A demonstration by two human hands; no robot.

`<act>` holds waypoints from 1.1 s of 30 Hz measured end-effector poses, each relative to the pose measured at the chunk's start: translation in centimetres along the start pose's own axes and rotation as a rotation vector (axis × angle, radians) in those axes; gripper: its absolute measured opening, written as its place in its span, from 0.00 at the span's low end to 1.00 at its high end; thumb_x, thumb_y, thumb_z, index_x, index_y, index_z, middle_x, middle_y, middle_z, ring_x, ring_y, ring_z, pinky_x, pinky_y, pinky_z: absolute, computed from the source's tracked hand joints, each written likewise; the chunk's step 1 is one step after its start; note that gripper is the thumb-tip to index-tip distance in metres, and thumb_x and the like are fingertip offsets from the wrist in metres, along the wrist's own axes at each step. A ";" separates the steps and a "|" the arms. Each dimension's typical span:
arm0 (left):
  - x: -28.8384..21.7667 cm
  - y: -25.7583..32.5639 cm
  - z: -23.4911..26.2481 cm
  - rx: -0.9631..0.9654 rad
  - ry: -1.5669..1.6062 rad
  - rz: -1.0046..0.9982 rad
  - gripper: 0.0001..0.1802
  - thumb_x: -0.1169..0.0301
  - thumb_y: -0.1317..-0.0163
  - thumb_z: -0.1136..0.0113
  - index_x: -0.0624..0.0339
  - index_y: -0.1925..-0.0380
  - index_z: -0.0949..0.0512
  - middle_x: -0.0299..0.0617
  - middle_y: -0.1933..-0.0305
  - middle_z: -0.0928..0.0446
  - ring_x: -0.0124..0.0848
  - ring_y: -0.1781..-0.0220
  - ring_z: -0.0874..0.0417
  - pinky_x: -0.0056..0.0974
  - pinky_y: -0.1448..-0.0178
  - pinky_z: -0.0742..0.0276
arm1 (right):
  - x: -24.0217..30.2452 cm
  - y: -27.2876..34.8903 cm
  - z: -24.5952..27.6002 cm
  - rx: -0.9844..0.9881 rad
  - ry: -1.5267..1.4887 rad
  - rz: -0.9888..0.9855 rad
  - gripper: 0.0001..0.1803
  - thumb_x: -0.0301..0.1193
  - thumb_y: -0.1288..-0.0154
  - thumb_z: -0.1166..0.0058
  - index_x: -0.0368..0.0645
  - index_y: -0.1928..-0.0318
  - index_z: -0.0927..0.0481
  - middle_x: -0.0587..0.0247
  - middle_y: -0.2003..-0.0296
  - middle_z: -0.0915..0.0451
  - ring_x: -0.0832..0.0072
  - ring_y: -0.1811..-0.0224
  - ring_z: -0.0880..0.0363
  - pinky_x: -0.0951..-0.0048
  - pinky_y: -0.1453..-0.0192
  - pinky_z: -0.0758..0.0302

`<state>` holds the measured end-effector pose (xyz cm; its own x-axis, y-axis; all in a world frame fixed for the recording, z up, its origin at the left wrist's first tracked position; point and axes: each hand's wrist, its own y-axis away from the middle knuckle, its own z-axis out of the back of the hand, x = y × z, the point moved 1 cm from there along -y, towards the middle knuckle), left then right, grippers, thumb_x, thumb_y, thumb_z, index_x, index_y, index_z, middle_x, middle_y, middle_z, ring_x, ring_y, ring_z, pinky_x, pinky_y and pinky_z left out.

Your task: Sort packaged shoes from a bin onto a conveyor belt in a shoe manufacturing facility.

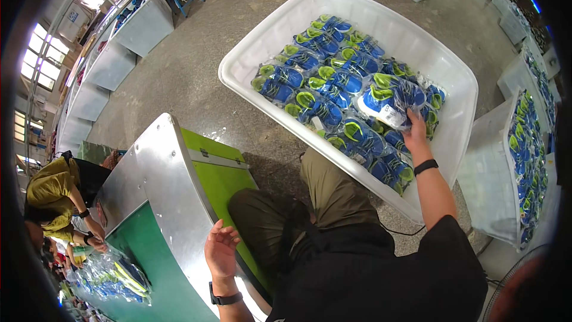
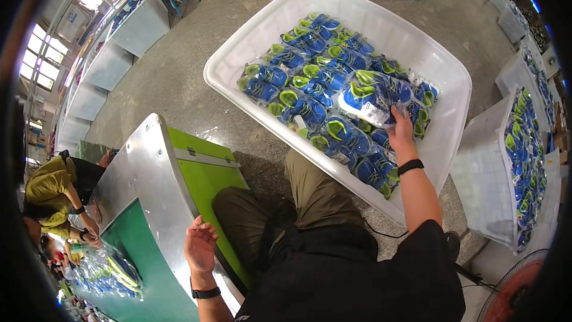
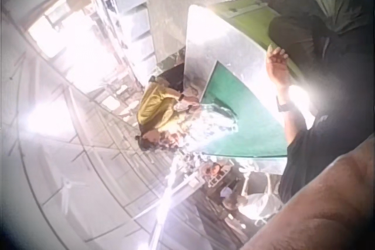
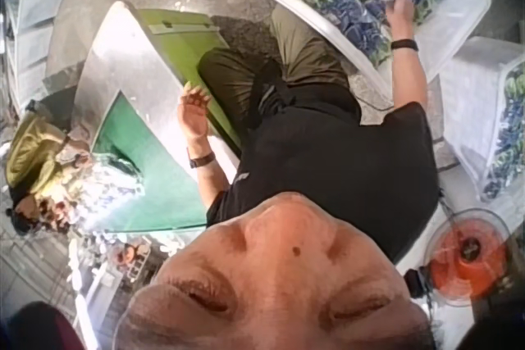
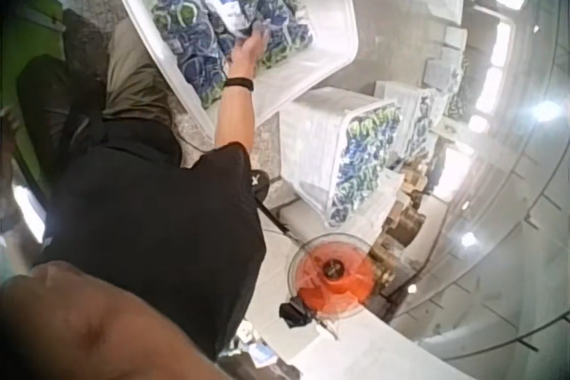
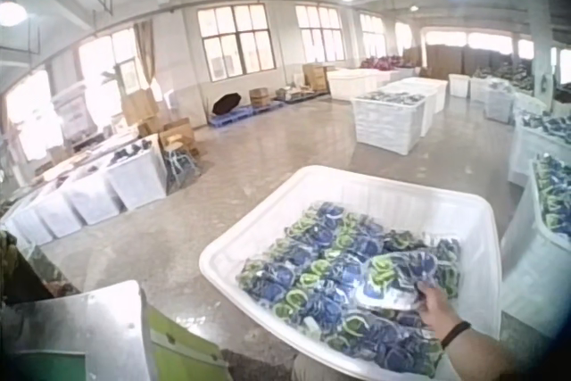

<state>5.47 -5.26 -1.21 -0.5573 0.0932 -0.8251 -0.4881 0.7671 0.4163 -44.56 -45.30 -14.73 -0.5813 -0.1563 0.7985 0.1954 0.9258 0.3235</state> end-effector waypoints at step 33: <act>-9.7 5.9 16.9 -0.636 -0.209 -0.242 0.21 0.58 0.27 0.41 0.62 0.43 0.21 0.39 0.53 0.19 0.29 0.50 0.20 0.37 0.48 0.22 | -13.3 -7.0 -5.4 0.337 0.979 0.427 0.28 0.31 0.26 0.46 0.34 0.30 0.31 0.46 0.38 0.23 0.60 0.37 0.22 0.65 0.32 0.28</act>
<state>19.35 9.14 2.81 -0.2743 0.1359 -0.9520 -0.9146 0.2689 0.3019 -33.93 -51.58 -24.89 0.3833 0.1311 0.9143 -0.0802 0.9909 -0.1085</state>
